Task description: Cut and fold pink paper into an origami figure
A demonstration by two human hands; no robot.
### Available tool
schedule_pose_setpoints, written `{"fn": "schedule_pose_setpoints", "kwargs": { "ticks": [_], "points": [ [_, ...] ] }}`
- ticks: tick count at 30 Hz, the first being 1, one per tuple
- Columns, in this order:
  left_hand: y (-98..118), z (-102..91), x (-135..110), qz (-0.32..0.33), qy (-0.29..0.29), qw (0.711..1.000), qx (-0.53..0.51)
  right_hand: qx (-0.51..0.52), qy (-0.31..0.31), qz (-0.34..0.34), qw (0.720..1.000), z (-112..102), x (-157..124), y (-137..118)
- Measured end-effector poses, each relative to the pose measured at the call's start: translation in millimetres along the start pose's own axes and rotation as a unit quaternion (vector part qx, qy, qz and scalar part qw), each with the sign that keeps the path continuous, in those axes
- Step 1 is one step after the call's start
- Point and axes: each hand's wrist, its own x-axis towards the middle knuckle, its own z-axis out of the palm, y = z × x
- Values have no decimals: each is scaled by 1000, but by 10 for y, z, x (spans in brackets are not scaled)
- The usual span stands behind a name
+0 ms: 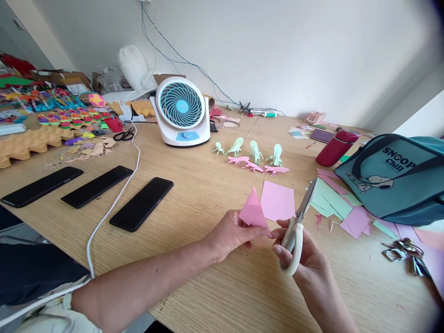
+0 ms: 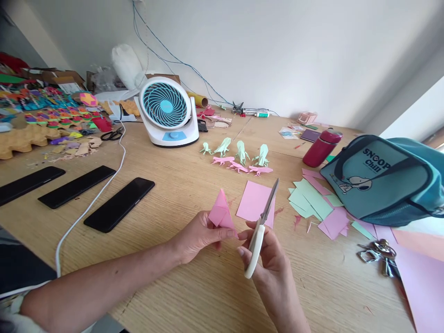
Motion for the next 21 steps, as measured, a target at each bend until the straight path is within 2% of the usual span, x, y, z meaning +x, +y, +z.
{"fn": "schedule_pose_setpoints", "kwargs": {
  "ticks": [3, 7, 12, 17, 21],
  "points": [
    [-66, 39, -19, -21, -21, 1000, 5, 24, -8, 10, 1000, 33, -2, 15],
    [-75, 37, -20, -15, -42, 999, 3, 35, 4, 16, 999, 46, 1, 50],
    [-12, -3, -12, 3, -40, 999, 1, -9, 49, 3, 999, 51, 1, 61],
    [10, -42, -7, 12, -79, 997, -16, -27, 76, -5, 997, 64, -7, 44],
    [-30, -43, 11, 15, -29, 999, -5, -27, 55, -4, 998, 49, -5, 34]
  ]
}}
